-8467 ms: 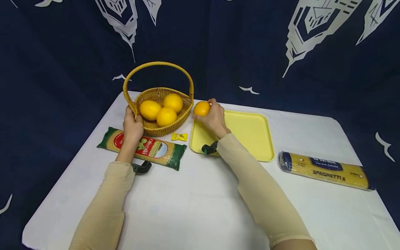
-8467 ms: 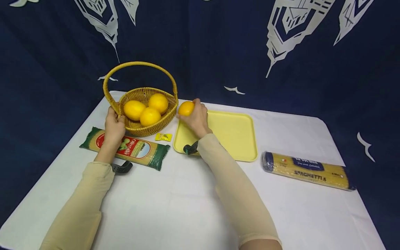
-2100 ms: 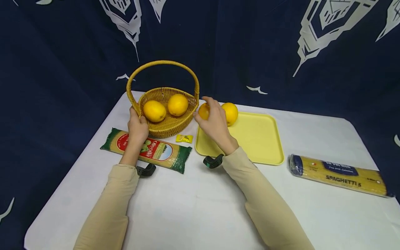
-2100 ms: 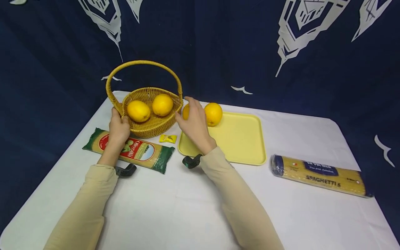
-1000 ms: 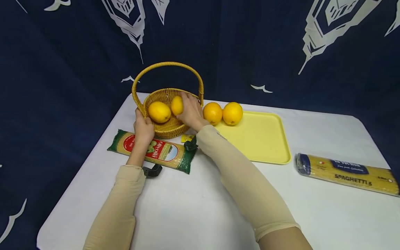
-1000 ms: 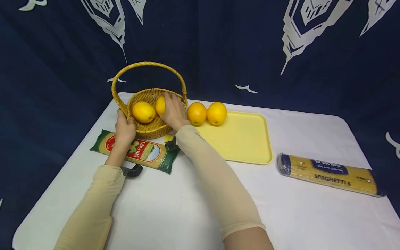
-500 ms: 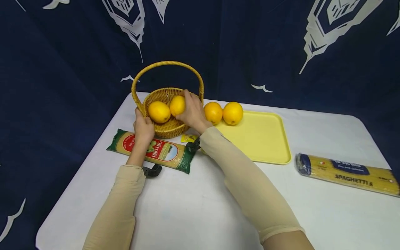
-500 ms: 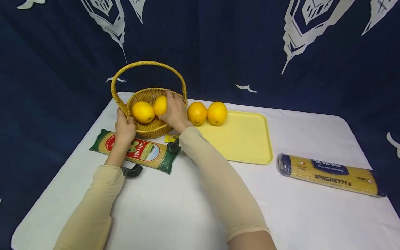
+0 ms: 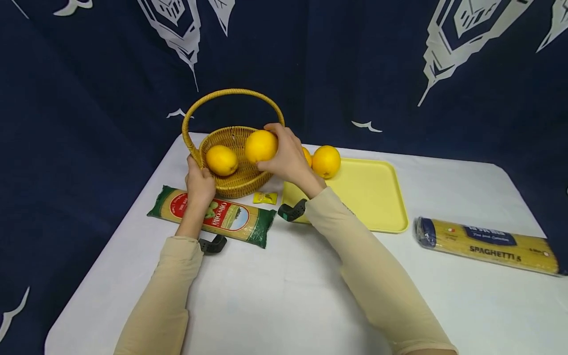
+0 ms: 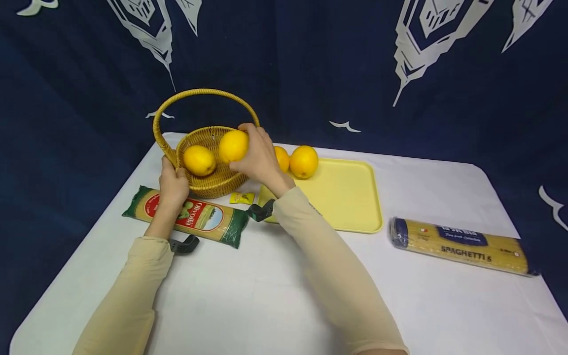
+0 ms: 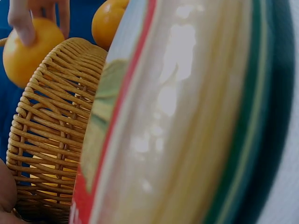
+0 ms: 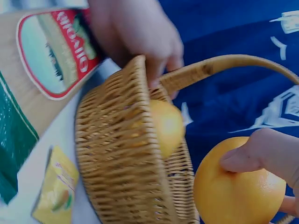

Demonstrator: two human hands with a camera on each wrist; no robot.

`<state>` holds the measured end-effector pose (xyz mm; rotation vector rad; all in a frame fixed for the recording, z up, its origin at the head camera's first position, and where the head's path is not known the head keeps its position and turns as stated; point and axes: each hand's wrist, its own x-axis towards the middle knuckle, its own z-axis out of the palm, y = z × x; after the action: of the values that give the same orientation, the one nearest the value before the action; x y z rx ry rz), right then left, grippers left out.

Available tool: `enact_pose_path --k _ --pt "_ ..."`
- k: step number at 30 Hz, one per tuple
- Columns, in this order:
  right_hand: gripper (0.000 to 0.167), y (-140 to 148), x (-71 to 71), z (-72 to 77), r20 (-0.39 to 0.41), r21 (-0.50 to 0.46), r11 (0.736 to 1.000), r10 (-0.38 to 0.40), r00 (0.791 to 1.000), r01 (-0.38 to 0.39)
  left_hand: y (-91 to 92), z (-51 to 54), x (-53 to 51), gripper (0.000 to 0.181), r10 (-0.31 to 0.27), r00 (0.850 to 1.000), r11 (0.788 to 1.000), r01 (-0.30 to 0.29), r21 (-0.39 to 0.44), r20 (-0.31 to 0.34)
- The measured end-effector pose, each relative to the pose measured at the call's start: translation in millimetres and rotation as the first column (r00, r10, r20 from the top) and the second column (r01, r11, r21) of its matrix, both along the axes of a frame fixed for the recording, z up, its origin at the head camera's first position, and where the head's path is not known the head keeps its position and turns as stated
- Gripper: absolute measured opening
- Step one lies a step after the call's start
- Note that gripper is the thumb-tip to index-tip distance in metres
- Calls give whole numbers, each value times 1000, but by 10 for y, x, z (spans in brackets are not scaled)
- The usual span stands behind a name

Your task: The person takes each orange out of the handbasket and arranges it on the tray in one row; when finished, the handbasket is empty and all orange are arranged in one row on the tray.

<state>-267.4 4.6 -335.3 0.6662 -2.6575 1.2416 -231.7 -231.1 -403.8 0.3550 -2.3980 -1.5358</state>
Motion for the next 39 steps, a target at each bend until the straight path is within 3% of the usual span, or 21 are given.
enact_pose_path --k 7,12,19,28,33,39 --pt "84 360 125 141 -20 21 999 -28 999 29 12 -4 6 58 2 1000 1000 -2 14 -4" --pt "82 723 192 193 -25 8 995 -95 995 95 32 -15 -7 58 -5 1000 1000 5 14 -2" --pt "83 1217 259 121 -41 50 975 -215 976 217 27 12 -7 58 -2 1000 1000 2 -4 1" --pt "82 1620 252 77 -1 117 947 -300 954 298 2 15 13 58 1 1000 1000 -1 -9 7" --pt "88 1746 171 -59 19 128 916 -387 922 381 13 22 16 57 -5 1000 1000 5 -8 -6" --pt "99 1818 5 -409 58 91 905 -421 905 415 23 21 19 57 -3 1000 1000 3 -14 -8"
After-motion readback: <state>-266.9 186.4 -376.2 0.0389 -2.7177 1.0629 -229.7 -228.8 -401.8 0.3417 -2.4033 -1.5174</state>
